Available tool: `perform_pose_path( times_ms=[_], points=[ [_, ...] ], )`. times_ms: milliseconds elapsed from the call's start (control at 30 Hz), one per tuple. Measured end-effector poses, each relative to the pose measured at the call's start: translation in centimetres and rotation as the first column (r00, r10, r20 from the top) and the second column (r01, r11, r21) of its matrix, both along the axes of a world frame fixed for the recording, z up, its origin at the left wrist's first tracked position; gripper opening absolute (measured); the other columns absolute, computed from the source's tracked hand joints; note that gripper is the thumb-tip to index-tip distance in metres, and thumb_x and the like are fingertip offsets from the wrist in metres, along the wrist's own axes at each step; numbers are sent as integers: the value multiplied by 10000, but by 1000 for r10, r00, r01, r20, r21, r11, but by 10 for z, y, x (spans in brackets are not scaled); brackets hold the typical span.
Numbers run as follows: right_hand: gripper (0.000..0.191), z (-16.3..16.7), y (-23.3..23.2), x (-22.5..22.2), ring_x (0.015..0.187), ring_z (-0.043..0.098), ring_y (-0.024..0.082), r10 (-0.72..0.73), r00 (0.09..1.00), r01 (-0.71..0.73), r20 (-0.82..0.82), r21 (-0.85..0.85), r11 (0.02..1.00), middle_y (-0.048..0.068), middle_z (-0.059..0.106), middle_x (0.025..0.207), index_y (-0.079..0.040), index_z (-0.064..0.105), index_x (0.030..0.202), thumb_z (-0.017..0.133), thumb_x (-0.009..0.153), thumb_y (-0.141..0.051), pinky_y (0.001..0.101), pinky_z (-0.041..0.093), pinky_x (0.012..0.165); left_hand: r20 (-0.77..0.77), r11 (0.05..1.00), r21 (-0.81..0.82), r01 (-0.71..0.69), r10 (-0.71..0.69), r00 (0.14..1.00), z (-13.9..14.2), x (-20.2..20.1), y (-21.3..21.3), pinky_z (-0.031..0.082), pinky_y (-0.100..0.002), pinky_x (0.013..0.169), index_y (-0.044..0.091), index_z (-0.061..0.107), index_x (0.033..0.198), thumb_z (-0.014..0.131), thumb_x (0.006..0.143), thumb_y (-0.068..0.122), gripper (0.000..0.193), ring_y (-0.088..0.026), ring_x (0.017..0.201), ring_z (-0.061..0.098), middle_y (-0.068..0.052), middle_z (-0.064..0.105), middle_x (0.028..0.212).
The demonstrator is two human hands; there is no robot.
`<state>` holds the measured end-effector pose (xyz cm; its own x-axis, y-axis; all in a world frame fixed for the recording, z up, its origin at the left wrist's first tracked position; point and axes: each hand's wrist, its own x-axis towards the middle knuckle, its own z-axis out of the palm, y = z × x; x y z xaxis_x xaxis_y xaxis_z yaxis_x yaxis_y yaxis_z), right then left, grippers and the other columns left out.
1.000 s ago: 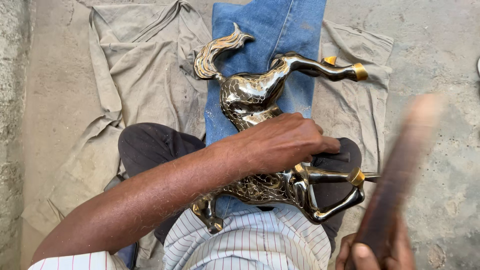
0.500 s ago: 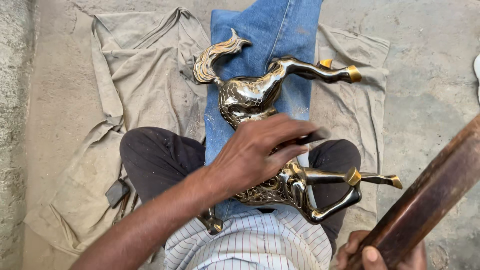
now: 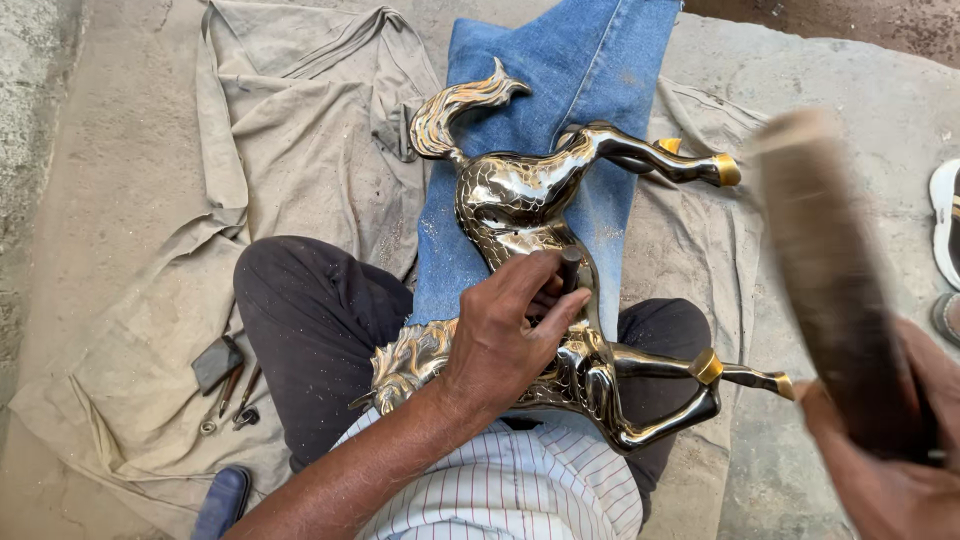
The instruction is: The person sits on the ground with a brass horse sculpture on their lap and hammers a chisel against its surface to detail the patterned body. They reposition the chisel across different areas of the figure and finally run a finger over the worked surface.
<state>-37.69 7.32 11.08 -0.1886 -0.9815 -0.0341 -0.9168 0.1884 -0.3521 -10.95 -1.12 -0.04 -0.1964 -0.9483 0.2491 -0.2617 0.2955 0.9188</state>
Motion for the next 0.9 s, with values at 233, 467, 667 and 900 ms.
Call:
perform_pose_path(
  times_ms=[233,467,667,900],
  points=[
    [384,34,-52,19,699,651,208,108,948,-70,-300,133,989,148,634,852,-11,664,1263,770,895,24,328,535,645,40,1000,15,-19,18,999,13,0,-2,640,-306,672,14,658,1168,809,903,131,326,-193,806,761,-117,723,936],
    [523,45,-78,39,704,672,209,255,930,-262,-266,9,965,146,708,890,-17,687,1322,798,811,5,338,548,656,52,997,79,-19,15,999,20,1,-13,606,-354,635,28,683,1135,830,840,135,346,-209,757,756,-115,745,899],
    [611,44,-82,51,698,714,207,207,902,-176,-379,115,978,138,724,924,-54,663,1381,847,799,-95,341,604,642,72,993,116,0,-9,997,25,3,-18,595,-387,668,36,710,1146,844,804,147,384,-243,738,753,-122,753,893],
    [361,39,-68,65,776,754,231,-66,998,66,10,16,998,168,754,959,34,715,1183,845,870,-88,361,646,705,12,997,-51,55,-55,998,18,6,-14,616,-358,731,26,711,1150,820,869,141,322,-237,860,765,-117,770,985]
  ],
)
